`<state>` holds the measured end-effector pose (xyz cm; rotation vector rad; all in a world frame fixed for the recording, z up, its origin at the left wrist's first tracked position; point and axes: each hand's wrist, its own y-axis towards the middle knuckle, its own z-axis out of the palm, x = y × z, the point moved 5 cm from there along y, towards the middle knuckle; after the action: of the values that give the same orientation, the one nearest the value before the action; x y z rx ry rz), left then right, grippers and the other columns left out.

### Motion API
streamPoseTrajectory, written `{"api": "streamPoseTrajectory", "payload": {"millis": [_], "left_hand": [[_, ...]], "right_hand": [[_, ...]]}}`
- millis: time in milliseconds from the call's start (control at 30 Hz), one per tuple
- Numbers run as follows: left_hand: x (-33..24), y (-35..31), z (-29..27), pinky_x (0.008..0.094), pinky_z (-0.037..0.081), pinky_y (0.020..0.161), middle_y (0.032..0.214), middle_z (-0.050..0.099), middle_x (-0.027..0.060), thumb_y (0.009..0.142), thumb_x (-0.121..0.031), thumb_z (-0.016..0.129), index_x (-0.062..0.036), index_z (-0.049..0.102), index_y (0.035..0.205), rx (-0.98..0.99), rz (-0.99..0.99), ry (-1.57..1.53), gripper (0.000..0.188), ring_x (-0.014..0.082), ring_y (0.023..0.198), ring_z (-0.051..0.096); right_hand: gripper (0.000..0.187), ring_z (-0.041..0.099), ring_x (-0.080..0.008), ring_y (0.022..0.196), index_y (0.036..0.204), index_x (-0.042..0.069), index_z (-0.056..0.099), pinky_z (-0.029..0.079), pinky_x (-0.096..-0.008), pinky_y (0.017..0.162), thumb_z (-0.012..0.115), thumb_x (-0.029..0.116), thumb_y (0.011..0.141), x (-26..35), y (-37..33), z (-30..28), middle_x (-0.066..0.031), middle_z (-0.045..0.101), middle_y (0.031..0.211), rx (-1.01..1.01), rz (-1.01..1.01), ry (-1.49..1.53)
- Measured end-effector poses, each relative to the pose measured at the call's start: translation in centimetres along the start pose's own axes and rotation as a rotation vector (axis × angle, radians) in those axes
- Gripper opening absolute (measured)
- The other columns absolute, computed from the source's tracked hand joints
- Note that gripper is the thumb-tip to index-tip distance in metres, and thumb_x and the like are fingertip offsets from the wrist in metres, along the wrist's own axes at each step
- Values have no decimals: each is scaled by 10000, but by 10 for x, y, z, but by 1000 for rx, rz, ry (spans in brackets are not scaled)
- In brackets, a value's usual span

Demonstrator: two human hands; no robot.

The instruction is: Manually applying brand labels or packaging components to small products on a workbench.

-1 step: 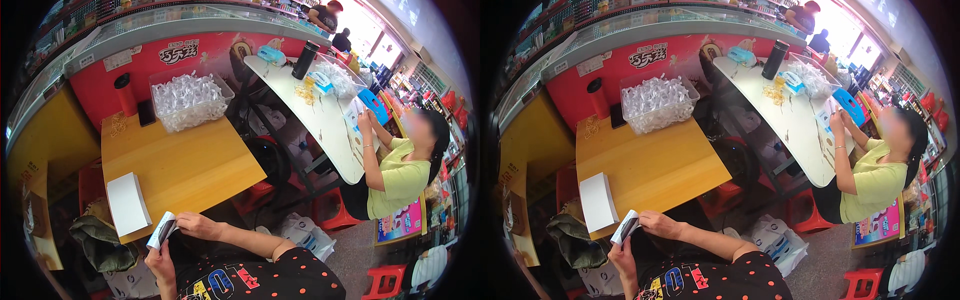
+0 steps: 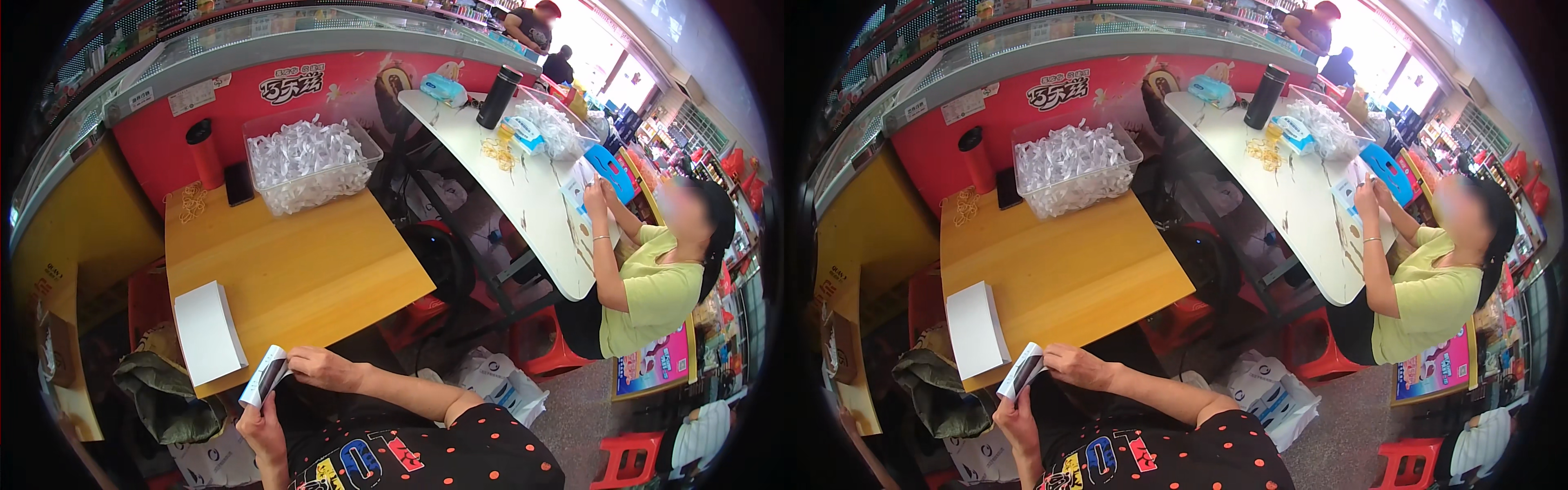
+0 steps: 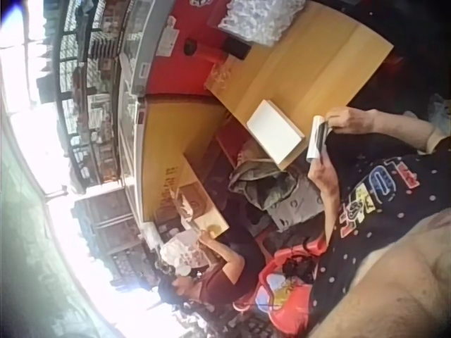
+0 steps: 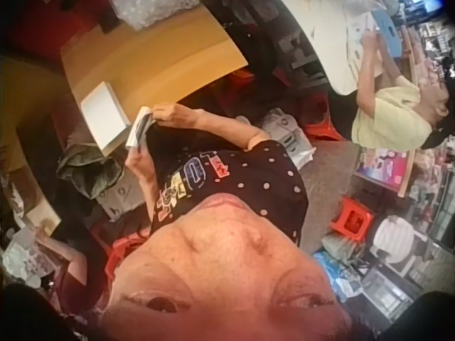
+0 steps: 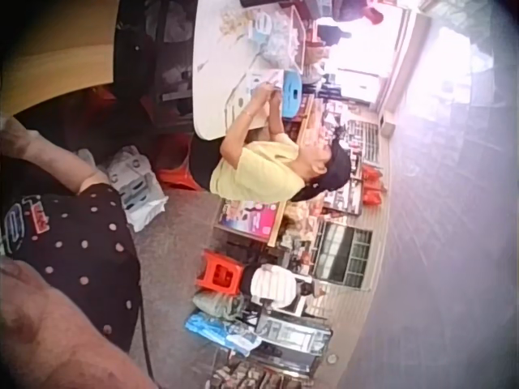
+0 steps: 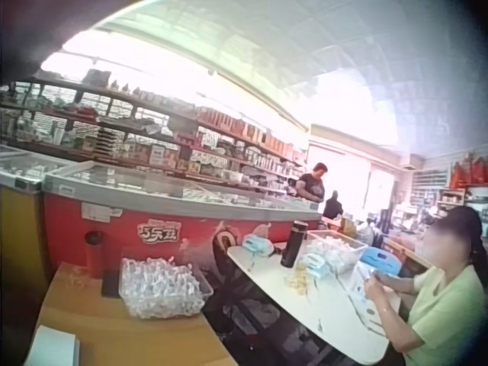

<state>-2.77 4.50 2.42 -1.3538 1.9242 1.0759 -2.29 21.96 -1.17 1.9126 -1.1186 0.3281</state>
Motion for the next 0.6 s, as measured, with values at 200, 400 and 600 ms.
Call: {"api": "streamPoseTrajectory", "payload": {"millis": [200,400,600], "left_hand": [[1,-1,-2,369,475,561,779,654,203,795,-34,702,36,671,893,-43,116,66,125,336,642,644],[5,-2,-12,369,457,529,706,624,174,751,-37,744,2,675,859,-63,238,158,135,318,585,609],[4,-7,-22,355,465,512,691,634,146,707,-24,768,2,674,846,-68,296,157,169,300,559,612]], "right_hand": [[147,550,-311,769,817,27,486,469,-376,699,612,11,743,0,1,7,-130,496,792,25,20,35],[179,516,-137,672,837,60,600,440,-258,616,751,64,741,-4,5,-14,-43,559,830,-12,405,382],[63,523,-59,724,853,-11,642,420,-202,647,660,50,852,-30,-6,-29,-4,584,844,-93,672,653]]}}
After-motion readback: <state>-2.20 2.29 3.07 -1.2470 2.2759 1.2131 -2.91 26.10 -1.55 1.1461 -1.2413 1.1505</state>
